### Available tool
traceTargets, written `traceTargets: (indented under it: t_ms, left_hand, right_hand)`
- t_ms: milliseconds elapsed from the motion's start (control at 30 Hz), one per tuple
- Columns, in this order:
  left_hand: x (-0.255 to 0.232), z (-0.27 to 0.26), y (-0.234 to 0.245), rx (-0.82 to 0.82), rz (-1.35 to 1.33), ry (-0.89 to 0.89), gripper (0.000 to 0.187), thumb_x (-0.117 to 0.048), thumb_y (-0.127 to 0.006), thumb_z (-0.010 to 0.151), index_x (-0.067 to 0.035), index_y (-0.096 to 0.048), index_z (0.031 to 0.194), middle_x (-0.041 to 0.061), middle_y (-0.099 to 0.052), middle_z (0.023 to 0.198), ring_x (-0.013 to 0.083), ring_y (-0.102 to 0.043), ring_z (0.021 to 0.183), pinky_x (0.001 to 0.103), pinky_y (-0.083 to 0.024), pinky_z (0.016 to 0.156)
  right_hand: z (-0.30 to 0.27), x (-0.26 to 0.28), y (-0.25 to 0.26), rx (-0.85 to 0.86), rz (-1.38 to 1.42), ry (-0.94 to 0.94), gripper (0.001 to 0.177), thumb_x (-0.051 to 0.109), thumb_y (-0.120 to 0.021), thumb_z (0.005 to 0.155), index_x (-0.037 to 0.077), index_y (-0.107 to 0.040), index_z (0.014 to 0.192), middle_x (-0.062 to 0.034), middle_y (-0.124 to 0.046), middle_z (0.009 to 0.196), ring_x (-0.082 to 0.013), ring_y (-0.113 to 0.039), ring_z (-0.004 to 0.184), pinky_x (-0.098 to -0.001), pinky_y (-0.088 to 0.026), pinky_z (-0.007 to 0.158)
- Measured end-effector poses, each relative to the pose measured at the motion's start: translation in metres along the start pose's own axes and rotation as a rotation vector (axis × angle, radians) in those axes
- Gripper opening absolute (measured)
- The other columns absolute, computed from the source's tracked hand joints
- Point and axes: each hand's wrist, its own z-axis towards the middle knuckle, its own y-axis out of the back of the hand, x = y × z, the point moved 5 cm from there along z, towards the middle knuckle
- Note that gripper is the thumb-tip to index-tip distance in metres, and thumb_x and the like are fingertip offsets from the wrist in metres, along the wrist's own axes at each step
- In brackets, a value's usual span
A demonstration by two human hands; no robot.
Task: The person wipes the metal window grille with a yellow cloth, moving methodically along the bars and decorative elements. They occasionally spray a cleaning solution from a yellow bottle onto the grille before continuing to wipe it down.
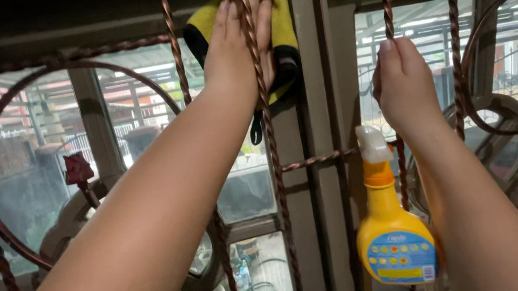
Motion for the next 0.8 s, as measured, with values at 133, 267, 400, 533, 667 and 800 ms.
traceTargets:
  t_ms: [133, 267, 400, 533, 667, 800]
  left_hand:
    - [-0.014, -0.035, 0.015, -0.059, -0.134, -0.049, 0.087, -0.03, -0.054, 0.095, 0.006, -0.013, 0.163, 0.029, -0.011, 0.168, 0.044, -0.019, 0.157, 0.049, -0.016, 0.129]
    - [-0.037, -0.075, 0.015, 0.132, -0.364, -0.091, 0.105, -0.051, -0.063, 0.08, 0.008, -0.018, 0.154, 0.035, -0.004, 0.16, 0.0503, -0.011, 0.149, 0.053, -0.015, 0.123]
    - [-0.054, -0.113, 0.021, -0.081, -0.306, -0.15, 0.092, -0.044, -0.063, 0.087, 0.009, -0.029, 0.155, 0.036, -0.011, 0.162, 0.0542, -0.017, 0.151, 0.057, -0.022, 0.124]
    - [-0.057, -0.12, 0.004, -0.157, -0.191, -0.133, 0.077, -0.029, -0.061, 0.093, 0.002, -0.033, 0.158, 0.029, -0.019, 0.164, 0.0495, -0.034, 0.14, 0.053, -0.039, 0.112]
    - [-0.049, -0.107, -0.006, -0.127, 0.091, -0.207, 0.066, -0.017, -0.057, 0.101, 0.004, -0.034, 0.159, 0.024, -0.024, 0.168, 0.0425, -0.044, 0.13, 0.046, -0.046, 0.1]
    - [-0.02, -0.064, 0.001, -0.037, 0.257, -0.09, 0.081, -0.013, -0.057, 0.091, -0.006, -0.028, 0.166, 0.017, -0.028, 0.164, 0.0323, -0.041, 0.129, 0.04, -0.041, 0.1]
  right_hand:
    - [0.006, 0.002, 0.0, 0.023, -0.002, -0.001, 0.032, 0.032, -0.042, 0.114, 0.007, -0.05, 0.095, 0.0008, -0.049, 0.066, -0.0095, -0.044, 0.056, -0.0296, -0.038, 0.052]
    - [0.003, -0.001, 0.001, 0.018, -0.025, 0.052, 0.032, 0.031, -0.043, 0.117, 0.007, -0.051, 0.098, 0.0022, -0.05, 0.07, -0.0074, -0.045, 0.06, -0.0286, -0.038, 0.054]
    - [0.003, -0.007, -0.004, 0.054, 0.081, -0.019, 0.029, 0.031, -0.042, 0.118, 0.008, -0.048, 0.101, 0.0036, -0.046, 0.07, -0.0062, -0.042, 0.058, -0.0272, -0.036, 0.051]
    - [0.002, -0.003, 0.0, 0.058, 0.133, 0.038, 0.028, 0.029, -0.044, 0.12, 0.007, -0.047, 0.103, 0.004, -0.046, 0.073, -0.0059, -0.043, 0.061, -0.0268, -0.036, 0.053]
    - [-0.002, 0.004, -0.001, 0.023, -0.032, 0.079, 0.03, 0.029, -0.043, 0.119, 0.005, -0.05, 0.102, 0.0011, -0.05, 0.073, -0.0077, -0.046, 0.061, -0.029, -0.038, 0.054]
    - [-0.002, 0.008, 0.001, 0.01, -0.064, 0.047, 0.033, 0.031, -0.043, 0.116, 0.003, -0.049, 0.099, -0.0027, -0.051, 0.07, -0.0118, -0.047, 0.058, -0.0332, -0.039, 0.053]
